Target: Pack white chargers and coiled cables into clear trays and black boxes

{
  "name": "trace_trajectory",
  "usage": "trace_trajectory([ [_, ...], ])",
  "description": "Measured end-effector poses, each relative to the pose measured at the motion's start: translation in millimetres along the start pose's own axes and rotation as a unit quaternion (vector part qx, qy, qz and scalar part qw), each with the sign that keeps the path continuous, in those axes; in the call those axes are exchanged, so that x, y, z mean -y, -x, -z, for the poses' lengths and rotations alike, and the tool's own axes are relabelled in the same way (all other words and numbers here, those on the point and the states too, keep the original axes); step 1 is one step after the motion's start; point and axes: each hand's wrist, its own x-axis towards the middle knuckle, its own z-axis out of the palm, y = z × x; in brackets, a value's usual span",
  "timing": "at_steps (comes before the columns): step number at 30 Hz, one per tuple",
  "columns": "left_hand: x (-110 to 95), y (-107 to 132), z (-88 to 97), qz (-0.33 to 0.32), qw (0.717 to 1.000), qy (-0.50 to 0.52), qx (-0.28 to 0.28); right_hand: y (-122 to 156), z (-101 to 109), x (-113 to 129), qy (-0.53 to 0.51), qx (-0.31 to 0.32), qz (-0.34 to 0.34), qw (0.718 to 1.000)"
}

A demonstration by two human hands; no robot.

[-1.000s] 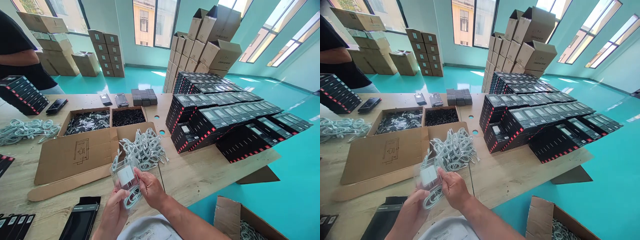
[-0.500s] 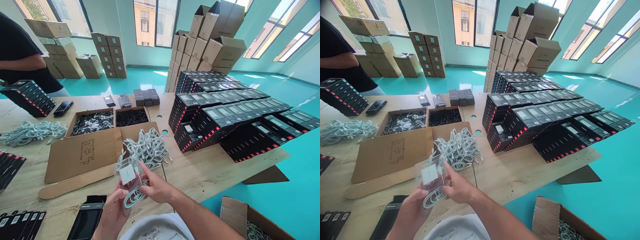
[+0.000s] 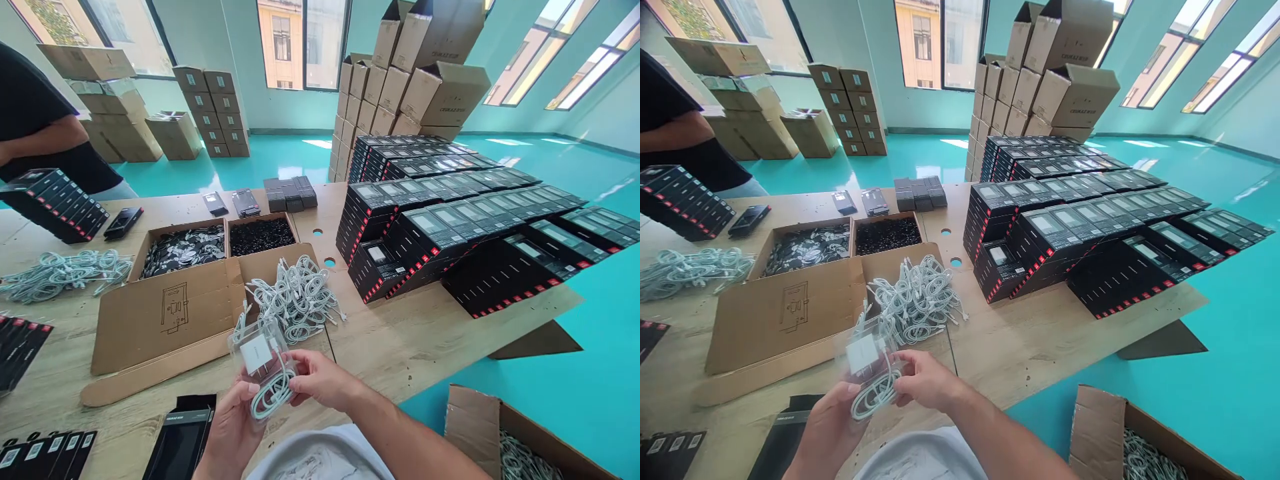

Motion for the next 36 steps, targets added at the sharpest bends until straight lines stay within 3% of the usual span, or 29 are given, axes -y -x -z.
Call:
trace_trajectory([
  [5,-2,-1,-4.2,0.010,1.000,-0.020,0.023,-14,-2,-12,0.008,-0.044,-0.032,0.998],
  [10,-6,4,7.3,0.047,0.998,-0.039,0.022,-6,13,-4,-0.030,0.067,-0.042,0.996],
  [15,12,4,21.5,0.101,0.987,-0.084,0.092,-13,25,5,-0.091,-0.027,0.013,0.995],
  [17,18,-1,36.1,0.051,0.978,-0.192,0.058,-18,29,2,-0.076,-0.026,0.001,0.997],
  [18,17,-4,47.4,0.011,0.965,-0.264,0.011,-19,32,-1,-0.075,-0.037,-0.004,0.997],
  [20,9,-9,77.7,-0.083,0.903,-0.398,-0.137,-19,40,-9,-0.100,-0.087,-0.004,0.991],
  [22,-5,-10,113.3,-0.119,0.843,-0.465,-0.242,-18,49,-17,-0.153,-0.144,-0.005,0.978],
  [24,-17,-8,146.6,-0.124,0.786,-0.527,-0.300,-17,54,-23,-0.200,-0.175,-0.009,0.964],
  [26,-23,-6,171.5,-0.108,0.747,-0.579,-0.308,-17,53,-26,-0.222,-0.179,-0.006,0.958],
  [29,-23,-11,190.5,-0.081,0.718,-0.636,-0.271,-22,39,-26,-0.231,-0.150,0.013,0.961],
  [32,-18,-20,192.9,-0.088,0.695,-0.676,-0.228,-31,19,-23,-0.238,-0.116,0.036,0.964],
  [36,-10,-23,183.1,-0.113,0.672,-0.709,-0.180,-45,-6,-22,-0.247,-0.101,0.061,0.962],
])
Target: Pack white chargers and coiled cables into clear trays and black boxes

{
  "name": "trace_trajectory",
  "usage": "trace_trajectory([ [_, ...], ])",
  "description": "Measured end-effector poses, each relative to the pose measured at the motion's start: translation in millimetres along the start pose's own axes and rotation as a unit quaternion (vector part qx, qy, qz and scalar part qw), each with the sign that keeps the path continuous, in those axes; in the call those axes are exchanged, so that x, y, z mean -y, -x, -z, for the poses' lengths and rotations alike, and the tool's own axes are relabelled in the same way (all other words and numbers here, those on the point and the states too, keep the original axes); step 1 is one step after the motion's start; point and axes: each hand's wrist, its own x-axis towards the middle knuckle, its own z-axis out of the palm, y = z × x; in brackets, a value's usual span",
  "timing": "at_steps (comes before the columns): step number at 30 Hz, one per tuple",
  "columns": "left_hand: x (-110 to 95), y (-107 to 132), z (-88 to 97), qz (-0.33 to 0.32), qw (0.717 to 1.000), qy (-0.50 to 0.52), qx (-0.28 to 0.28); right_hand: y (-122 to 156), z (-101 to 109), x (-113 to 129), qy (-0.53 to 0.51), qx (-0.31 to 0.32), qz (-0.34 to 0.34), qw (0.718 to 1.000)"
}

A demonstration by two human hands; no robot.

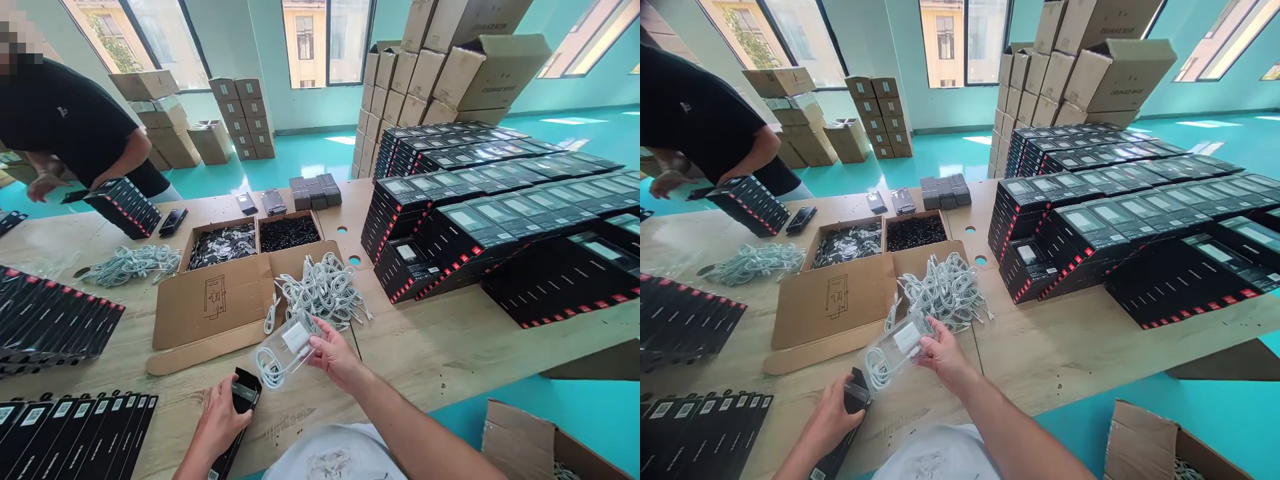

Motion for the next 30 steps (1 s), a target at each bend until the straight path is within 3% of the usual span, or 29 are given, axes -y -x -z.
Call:
trace_trajectory([
  [5,-29,15,-0.1,-0.079,0.997,-0.004,-0.001,-12,-21,-17,0.018,-0.001,0.076,0.997],
  [8,-51,24,6.7,-0.139,0.989,-0.002,-0.058,-16,-25,-19,0.065,-0.017,0.155,0.986],
  [11,-66,28,16.2,-0.162,0.980,-0.039,-0.109,-15,-19,-10,0.108,-0.026,0.185,0.976],
  [15,-73,28,21.8,-0.195,0.967,-0.090,-0.136,-5,-5,6,0.170,0.005,0.158,0.973],
  [20,-82,28,11.4,-0.290,0.950,-0.021,-0.118,23,-8,21,0.214,0.059,0.142,0.965],
  [24,-85,32,-2.8,-0.285,0.945,0.083,-0.139,43,-22,40,0.203,0.143,0.103,0.963],
  [27,-80,33,-18.1,-0.280,0.934,0.151,-0.163,42,-25,50,0.221,0.112,0.076,0.966],
  [30,-76,34,-39.2,-0.270,0.930,0.184,-0.168,30,-23,48,0.357,0.118,0.028,0.926],
])
